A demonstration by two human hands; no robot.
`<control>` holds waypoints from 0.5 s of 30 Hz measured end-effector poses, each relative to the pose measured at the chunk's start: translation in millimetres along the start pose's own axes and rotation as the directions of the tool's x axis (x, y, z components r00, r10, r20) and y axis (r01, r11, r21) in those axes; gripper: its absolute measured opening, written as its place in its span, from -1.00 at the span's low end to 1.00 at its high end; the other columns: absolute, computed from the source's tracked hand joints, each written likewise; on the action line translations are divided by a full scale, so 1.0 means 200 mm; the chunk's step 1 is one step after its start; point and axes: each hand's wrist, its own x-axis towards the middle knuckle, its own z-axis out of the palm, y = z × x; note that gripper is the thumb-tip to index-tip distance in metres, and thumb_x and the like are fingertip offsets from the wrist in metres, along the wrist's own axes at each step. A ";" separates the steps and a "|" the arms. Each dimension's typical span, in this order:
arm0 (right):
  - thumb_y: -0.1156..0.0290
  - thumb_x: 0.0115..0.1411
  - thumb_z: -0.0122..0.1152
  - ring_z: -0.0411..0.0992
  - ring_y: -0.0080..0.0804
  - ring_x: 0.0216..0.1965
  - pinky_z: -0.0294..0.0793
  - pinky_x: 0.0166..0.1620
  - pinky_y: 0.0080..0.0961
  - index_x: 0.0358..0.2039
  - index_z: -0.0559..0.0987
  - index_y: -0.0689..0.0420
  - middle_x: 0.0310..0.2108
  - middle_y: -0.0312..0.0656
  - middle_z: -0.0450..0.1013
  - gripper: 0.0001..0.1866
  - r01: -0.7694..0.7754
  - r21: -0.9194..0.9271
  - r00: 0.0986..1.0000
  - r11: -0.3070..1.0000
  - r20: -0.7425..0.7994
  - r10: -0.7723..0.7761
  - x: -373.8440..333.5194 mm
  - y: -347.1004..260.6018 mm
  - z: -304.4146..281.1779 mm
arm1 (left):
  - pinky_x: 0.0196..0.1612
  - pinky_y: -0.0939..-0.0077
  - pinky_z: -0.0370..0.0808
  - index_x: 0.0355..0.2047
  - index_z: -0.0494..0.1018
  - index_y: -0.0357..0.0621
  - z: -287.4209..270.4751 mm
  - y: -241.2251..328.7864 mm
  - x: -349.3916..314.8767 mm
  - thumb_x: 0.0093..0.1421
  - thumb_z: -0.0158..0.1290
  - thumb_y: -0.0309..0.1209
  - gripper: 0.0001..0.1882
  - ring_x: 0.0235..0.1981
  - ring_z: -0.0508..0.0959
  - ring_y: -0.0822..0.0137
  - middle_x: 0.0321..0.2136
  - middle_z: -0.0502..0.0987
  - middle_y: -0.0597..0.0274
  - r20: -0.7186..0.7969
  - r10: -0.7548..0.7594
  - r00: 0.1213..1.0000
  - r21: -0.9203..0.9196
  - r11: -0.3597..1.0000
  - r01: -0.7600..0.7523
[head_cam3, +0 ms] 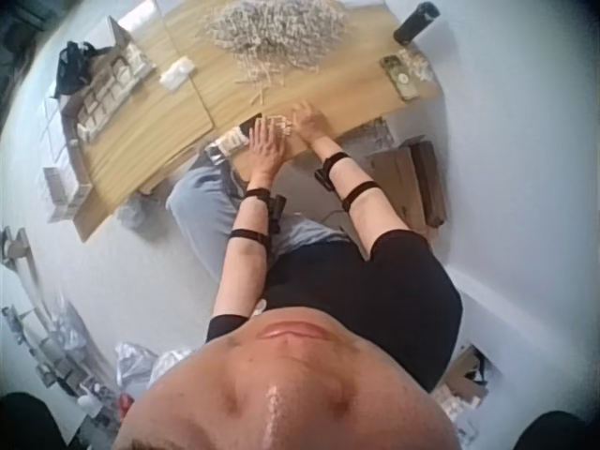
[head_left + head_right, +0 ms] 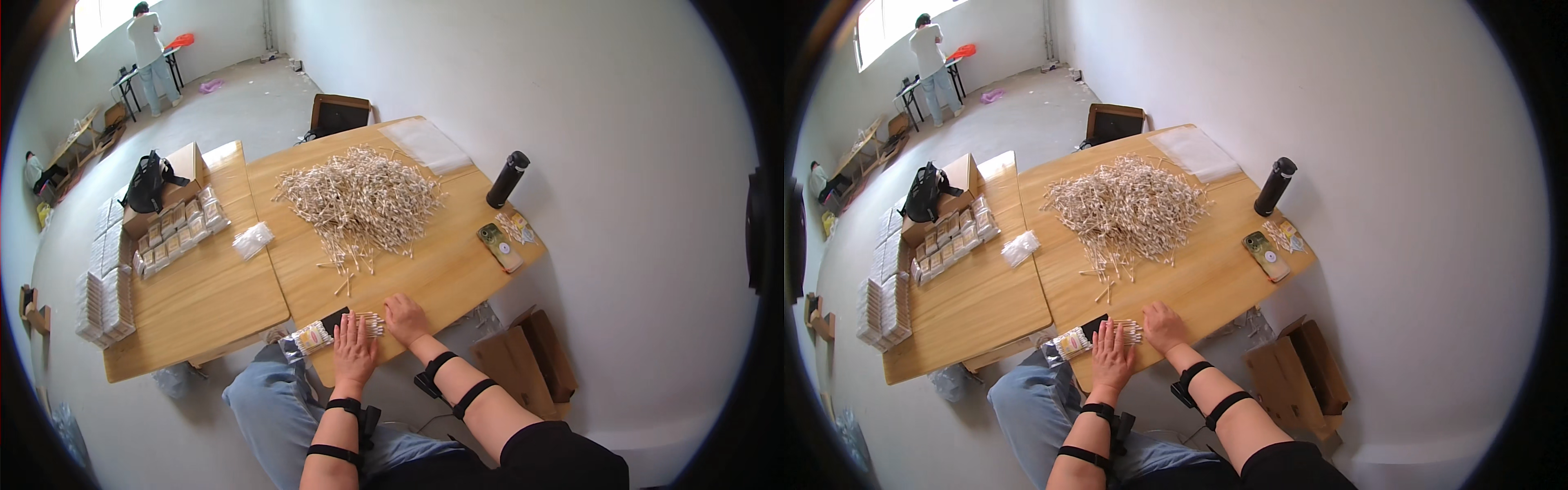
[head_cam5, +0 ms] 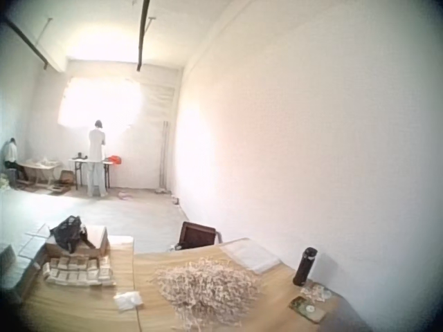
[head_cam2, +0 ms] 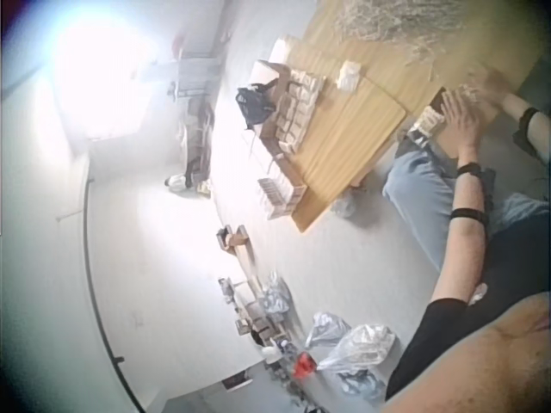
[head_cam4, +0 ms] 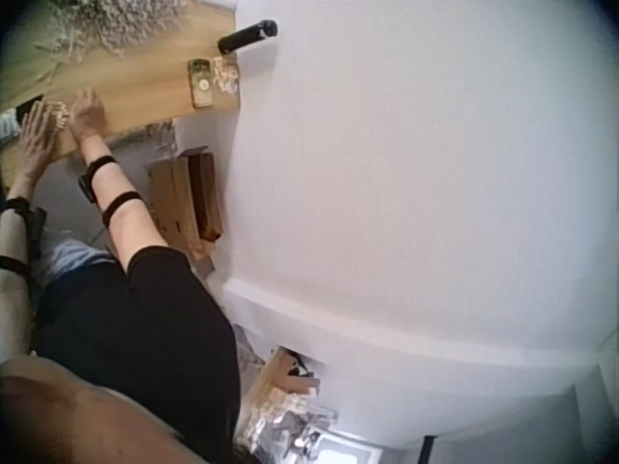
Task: Picking up cotton swabs from a pile, aligning them, and putting them into plastic bags.
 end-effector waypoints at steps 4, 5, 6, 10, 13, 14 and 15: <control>0.45 0.10 0.17 0.47 -0.14 -0.32 0.49 -0.28 -0.24 -0.34 0.51 0.03 -0.37 -0.18 0.42 -0.91 0.000 -0.023 1.000 1.000 0.000 0.000 0.00 0.00 -0.01 | 0.41 0.05 -0.03 0.27 0.22 -0.14 0.00 0.01 0.00 0.22 0.04 -0.18 -0.36 0.39 0.09 0.02 0.36 0.11 0.00 0.006 -0.007 1.000 0.007 1.000 0.007; 0.45 0.10 0.17 0.47 -0.13 -0.33 0.49 -0.29 -0.24 -0.34 0.51 0.03 -0.37 -0.18 0.41 -0.91 0.000 -0.034 1.000 0.999 0.006 0.000 0.00 0.01 -0.01 | 0.41 0.05 -0.03 0.27 0.23 -0.14 -0.01 0.02 0.00 0.22 0.04 -0.18 -0.36 0.39 0.09 0.02 0.35 0.12 0.00 0.005 -0.005 1.000 0.006 1.000 0.005; 0.45 0.10 0.17 0.47 -0.13 -0.33 0.49 -0.29 -0.24 -0.34 0.51 0.03 -0.37 -0.18 0.41 -0.91 -0.001 -0.033 1.000 0.999 0.006 0.001 0.00 0.01 0.00 | 0.41 0.05 -0.03 0.27 0.23 -0.15 -0.01 0.02 0.01 0.23 0.04 -0.18 -0.36 0.39 0.09 0.02 0.35 0.12 0.00 0.004 -0.003 1.000 0.005 1.000 0.003; 0.45 0.09 0.17 0.47 -0.12 -0.33 0.49 -0.28 -0.23 -0.34 0.50 0.02 -0.37 -0.17 0.41 -0.90 -0.006 -0.023 1.000 1.000 0.002 0.006 -0.01 0.01 0.00 | 0.41 0.05 -0.03 0.27 0.23 -0.16 -0.03 0.03 0.01 0.23 0.03 -0.18 -0.36 0.39 0.09 0.02 0.35 0.13 -0.01 0.014 -0.008 1.000 0.003 1.000 0.008; 0.46 0.08 0.17 0.46 -0.12 -0.32 0.49 -0.27 -0.22 -0.34 0.50 0.03 -0.37 -0.17 0.41 -0.89 -0.006 -0.011 1.000 1.000 0.005 0.006 0.00 0.01 0.00 | 0.41 0.06 -0.03 0.27 0.22 -0.16 -0.03 0.03 0.01 0.23 0.03 -0.17 -0.36 0.39 0.09 0.02 0.35 0.13 -0.01 0.041 -0.024 0.999 0.011 1.000 0.023; 0.46 0.08 0.17 0.46 -0.11 -0.31 0.49 -0.26 -0.22 -0.34 0.50 0.03 -0.37 -0.17 0.41 -0.89 -0.006 -0.009 1.000 1.000 0.009 0.006 -0.01 0.01 0.00 | 0.41 0.07 -0.03 0.27 0.23 -0.16 -0.03 0.03 0.01 0.23 0.03 -0.17 -0.36 0.39 0.09 0.02 0.35 0.13 -0.01 0.038 -0.020 0.999 0.017 1.000 0.020; 0.46 0.08 0.17 0.46 -0.11 -0.31 0.49 -0.26 -0.22 -0.34 0.50 0.03 -0.37 -0.17 0.41 -0.89 -0.007 -0.008 1.000 1.000 0.009 0.007 -0.01 0.01 0.00 | 0.41 0.07 -0.03 0.27 0.23 -0.16 -0.03 0.03 0.01 0.23 0.02 -0.17 -0.36 0.39 0.09 0.02 0.35 0.13 -0.01 0.035 -0.017 0.999 0.023 1.000 0.016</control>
